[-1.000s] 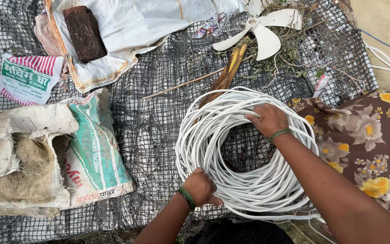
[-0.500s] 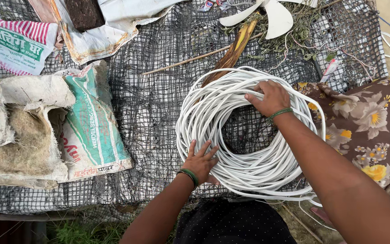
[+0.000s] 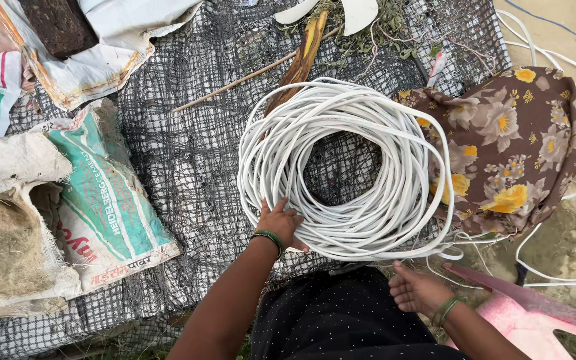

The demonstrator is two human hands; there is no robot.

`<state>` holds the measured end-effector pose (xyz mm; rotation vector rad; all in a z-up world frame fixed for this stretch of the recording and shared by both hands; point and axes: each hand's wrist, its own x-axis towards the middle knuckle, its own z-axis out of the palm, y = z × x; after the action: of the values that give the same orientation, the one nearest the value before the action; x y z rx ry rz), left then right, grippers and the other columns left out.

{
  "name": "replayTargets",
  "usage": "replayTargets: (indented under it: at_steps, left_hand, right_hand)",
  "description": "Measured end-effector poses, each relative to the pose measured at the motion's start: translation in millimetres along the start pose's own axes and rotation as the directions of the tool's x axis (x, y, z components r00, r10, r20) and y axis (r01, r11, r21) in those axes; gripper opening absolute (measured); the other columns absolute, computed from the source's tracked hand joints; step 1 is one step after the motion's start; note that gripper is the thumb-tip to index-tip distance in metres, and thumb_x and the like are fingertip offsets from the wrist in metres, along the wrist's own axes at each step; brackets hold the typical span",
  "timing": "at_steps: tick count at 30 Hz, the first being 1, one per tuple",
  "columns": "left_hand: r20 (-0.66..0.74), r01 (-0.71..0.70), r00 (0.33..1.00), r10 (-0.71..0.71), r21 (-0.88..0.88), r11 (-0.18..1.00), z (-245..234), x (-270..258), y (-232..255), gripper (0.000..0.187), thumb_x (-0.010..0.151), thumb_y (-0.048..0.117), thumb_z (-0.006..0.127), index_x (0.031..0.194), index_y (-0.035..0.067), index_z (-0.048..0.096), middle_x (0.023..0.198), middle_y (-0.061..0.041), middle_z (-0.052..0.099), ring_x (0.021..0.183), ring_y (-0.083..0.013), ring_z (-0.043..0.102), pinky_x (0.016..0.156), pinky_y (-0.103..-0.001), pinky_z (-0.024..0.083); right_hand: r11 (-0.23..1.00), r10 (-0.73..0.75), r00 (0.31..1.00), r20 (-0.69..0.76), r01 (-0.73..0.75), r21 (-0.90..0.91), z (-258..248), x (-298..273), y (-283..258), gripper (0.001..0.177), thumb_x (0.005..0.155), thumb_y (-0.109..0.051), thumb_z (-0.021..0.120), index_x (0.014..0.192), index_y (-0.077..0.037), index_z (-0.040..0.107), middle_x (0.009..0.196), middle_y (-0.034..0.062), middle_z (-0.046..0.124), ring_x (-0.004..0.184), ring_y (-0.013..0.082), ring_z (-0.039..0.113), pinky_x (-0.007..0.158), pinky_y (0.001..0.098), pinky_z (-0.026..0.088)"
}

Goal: The person winds a white cable into a circular coil by hand on a mesh surface.

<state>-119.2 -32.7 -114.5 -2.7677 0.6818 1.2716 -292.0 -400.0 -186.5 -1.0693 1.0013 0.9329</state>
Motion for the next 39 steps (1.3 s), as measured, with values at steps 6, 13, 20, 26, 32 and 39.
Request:
replayTargets:
  at_steps: [6,13,20,26,32,39]
  left_hand:
    - [0.02,-0.013,1.0,0.013,0.019,1.0,-3.4,-1.9,1.5,0.102,0.068,0.081,0.066,0.152,0.029,0.046,0.162,0.004,0.038,0.158,-0.0253,0.01,0.124,-0.065,0.002]
    - [0.01,-0.025,1.0,0.024,0.029,0.999,-7.2,-7.3,0.4,0.099,0.071,0.082,0.062,0.152,0.026,0.048,0.16,0.003,0.041,0.158,-0.025,0.01,0.125,-0.065,0.002]
    - [-0.01,-0.064,0.998,0.064,0.018,0.998,-3.4,-3.1,-3.9,0.095,0.074,0.081,0.057,0.151,0.025,0.05,0.159,0.001,0.043,0.159,-0.024,0.009,0.126,-0.063,0.001]
    - [0.036,-0.087,0.996,0.085,0.051,0.995,-7.3,-0.2,-4.1,0.093,0.079,0.082,0.048,0.152,0.024,0.048,0.161,0.001,0.042,0.16,-0.0242,0.005,0.126,-0.062,0.004]
    - [0.052,-0.115,0.992,0.112,0.067,0.991,-12.2,2.2,-8.2,0.096,0.078,0.083,0.051,0.151,0.021,0.05,0.162,-0.002,0.04,0.16,-0.0246,0.0,0.125,-0.063,0.008]
    - [0.076,-0.127,0.99,0.121,0.084,0.988,-15.7,16.0,-5.9,0.093,0.076,0.081,0.06,0.141,0.016,0.062,0.165,-0.007,0.034,0.161,-0.026,0.001,0.124,-0.065,0.012]
  right_hand:
    - [0.369,-0.101,0.952,-0.29,0.306,0.878,-9.0,6.5,-26.2,0.095,0.094,-0.057,0.063,0.157,-0.001,0.019,0.155,0.0329,0.028,0.144,0.0435,0.03,0.117,0.0608,0.028]
    - [0.052,0.073,0.895,-0.441,0.438,0.898,-19.5,-12.6,-43.4,0.109,0.084,-0.068,0.067,0.161,-0.009,0.015,0.159,0.0201,0.038,0.148,0.0332,0.038,0.121,0.0584,0.027]
    - [-0.371,-0.177,0.809,-0.561,0.473,0.799,-80.7,16.0,-11.7,0.073,0.094,-0.061,0.062,0.13,-0.002,0.041,0.104,0.0139,0.047,0.089,0.0236,0.05,0.079,0.0405,0.042]
    - [-0.167,-0.577,0.468,-0.67,0.735,0.658,-126.9,-62.4,-47.8,0.041,0.106,-0.049,0.071,0.098,-0.015,0.048,0.075,-0.0048,0.036,0.057,0.0097,0.03,0.053,0.0258,0.027]
    - [0.217,-0.884,0.189,-0.428,0.976,-0.018,-15.0,-173.5,-133.2,0.035,0.1,-0.036,0.074,0.112,-0.019,0.046,0.069,-0.0071,0.036,0.05,0.0042,0.029,0.045,0.0234,0.026]
    - [0.115,-0.985,-0.027,-0.168,0.623,-0.774,87.9,-214.6,-173.5,0.101,0.062,-0.048,0.094,0.136,-0.002,0.043,0.084,0.0015,0.048,0.071,0.0116,0.049,0.06,0.0321,0.046]
